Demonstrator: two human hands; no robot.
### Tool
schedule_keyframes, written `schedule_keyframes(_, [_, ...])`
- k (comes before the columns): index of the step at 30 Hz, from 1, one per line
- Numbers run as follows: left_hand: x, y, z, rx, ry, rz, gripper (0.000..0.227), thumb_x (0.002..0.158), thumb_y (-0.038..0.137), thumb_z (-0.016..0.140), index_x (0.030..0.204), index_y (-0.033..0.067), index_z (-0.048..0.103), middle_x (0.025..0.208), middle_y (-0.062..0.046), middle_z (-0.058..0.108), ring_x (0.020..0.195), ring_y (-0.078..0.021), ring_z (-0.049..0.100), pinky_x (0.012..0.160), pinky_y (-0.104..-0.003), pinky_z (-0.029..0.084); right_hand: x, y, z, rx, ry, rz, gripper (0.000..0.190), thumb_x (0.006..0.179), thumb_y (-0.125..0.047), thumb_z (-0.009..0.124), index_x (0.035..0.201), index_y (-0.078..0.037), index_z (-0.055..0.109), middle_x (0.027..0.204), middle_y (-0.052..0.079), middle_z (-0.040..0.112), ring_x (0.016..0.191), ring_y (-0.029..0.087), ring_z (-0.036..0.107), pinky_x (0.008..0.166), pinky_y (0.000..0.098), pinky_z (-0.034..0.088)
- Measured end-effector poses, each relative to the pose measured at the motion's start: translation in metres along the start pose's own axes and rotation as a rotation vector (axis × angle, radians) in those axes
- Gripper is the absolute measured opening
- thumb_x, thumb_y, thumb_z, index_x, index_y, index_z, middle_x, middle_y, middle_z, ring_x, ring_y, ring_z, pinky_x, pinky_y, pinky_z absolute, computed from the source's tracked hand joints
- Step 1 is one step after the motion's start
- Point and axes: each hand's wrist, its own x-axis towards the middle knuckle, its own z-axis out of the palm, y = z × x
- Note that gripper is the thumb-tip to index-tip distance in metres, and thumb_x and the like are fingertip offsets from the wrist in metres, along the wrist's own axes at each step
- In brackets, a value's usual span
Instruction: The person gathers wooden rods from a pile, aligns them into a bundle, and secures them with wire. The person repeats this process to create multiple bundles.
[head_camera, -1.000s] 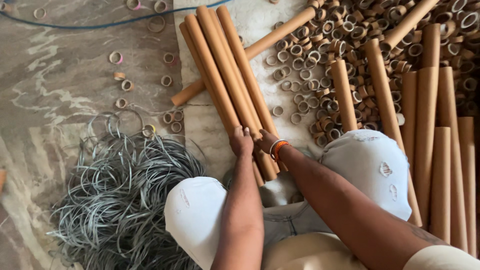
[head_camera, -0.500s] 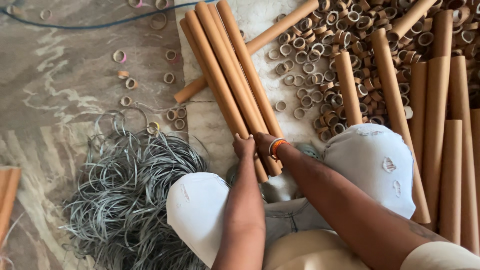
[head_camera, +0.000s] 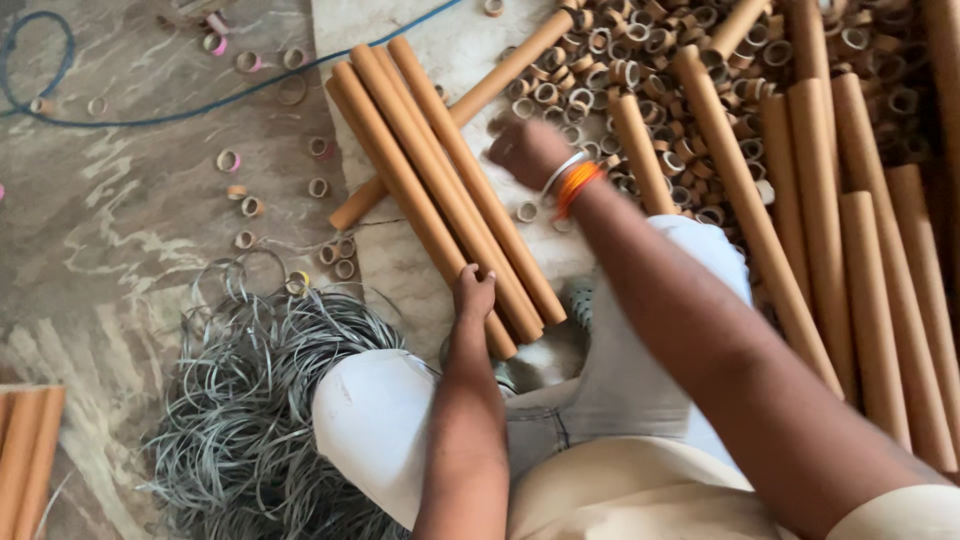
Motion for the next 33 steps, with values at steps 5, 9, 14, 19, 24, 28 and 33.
schedule_keyframes(5, [0.0,-0.011,-0.006,0.169,-0.224,0.124,0.049,0.088,0.031,0.078,0.127,0.0043,0.065,0.124,-0.021,0.072,0.116,-0.0326,0.069,0.099,-0.04,0.054,-0.054,0.106,-0.093,-0.212,0.066,0.05,0.028,0.096,-0.026,0.076,0.106,-0.002,0.065,0.092,0.018,0.071,0.082,0.034,0.068,0.077,0.0428,0.057])
schedule_keyframes(9, [0.001,-0.013,-0.009,0.106,-0.314,0.092,0.047,0.089,0.027,0.077,0.128,0.0027,0.065,0.12,-0.019,0.075,0.11,-0.0275,0.073,0.096,-0.038,0.057,-0.166,0.206,-0.074,-0.495,-0.103,0.532,0.027,0.091,-0.026,0.072,0.102,-0.001,0.072,0.095,0.021,0.073,0.087,0.037,0.071,0.078,0.0487,0.055])
schedule_keyframes(14, [-0.002,-0.011,-0.018,0.142,-0.401,0.029,0.05,0.091,0.027,0.075,0.132,0.0027,0.059,0.125,-0.018,0.071,0.115,-0.0269,0.068,0.097,-0.039,0.054,-0.382,0.226,-0.017,-0.115,-0.041,1.155,0.04,0.095,-0.027,0.061,0.123,0.0,0.068,0.12,0.025,0.07,0.111,0.039,0.07,0.092,0.0502,0.054])
schedule_keyframes(19, [-0.002,-0.011,-0.019,0.177,-0.435,-0.006,0.046,0.092,0.028,0.073,0.13,0.0035,0.062,0.122,-0.017,0.074,0.113,-0.0263,0.07,0.098,-0.039,0.054,-0.456,0.204,0.016,0.118,-0.014,1.256,0.045,0.106,-0.029,0.042,0.138,-0.002,0.057,0.135,0.024,0.066,0.121,0.037,0.064,0.104,0.0457,0.049])
schedule_keyframes(24, [-0.001,-0.003,-0.009,0.214,-0.414,0.044,0.048,0.09,0.029,0.074,0.13,0.0058,0.063,0.12,-0.016,0.075,0.112,-0.0257,0.071,0.097,-0.037,0.054,-0.374,0.216,0.003,0.132,0.104,1.057,0.039,0.101,-0.027,0.053,0.127,-0.001,0.066,0.121,0.018,0.071,0.107,0.03,0.067,0.094,0.0426,0.052])
schedule_keyframes(28, [-0.007,0.01,-0.008,0.234,-0.31,0.068,0.051,0.086,0.032,0.077,0.128,0.0061,0.064,0.12,-0.016,0.073,0.113,-0.0305,0.069,0.099,-0.039,0.053,-0.233,0.201,-0.035,0.027,0.154,0.687,0.037,0.094,-0.025,0.067,0.122,-0.001,0.068,0.108,0.014,0.072,0.096,0.025,0.068,0.084,0.0403,0.055])
schedule_keyframes(33, [-0.016,0.029,-0.02,0.258,-0.04,-0.012,0.042,0.089,0.033,0.073,0.124,0.0095,0.07,0.126,-0.015,0.07,0.117,-0.0364,0.066,0.098,-0.046,0.054,-0.07,0.117,-0.112,0.275,0.176,0.466,0.041,0.085,-0.025,0.08,0.117,-0.004,0.067,0.095,0.008,0.074,0.082,0.019,0.07,0.072,0.0372,0.06])
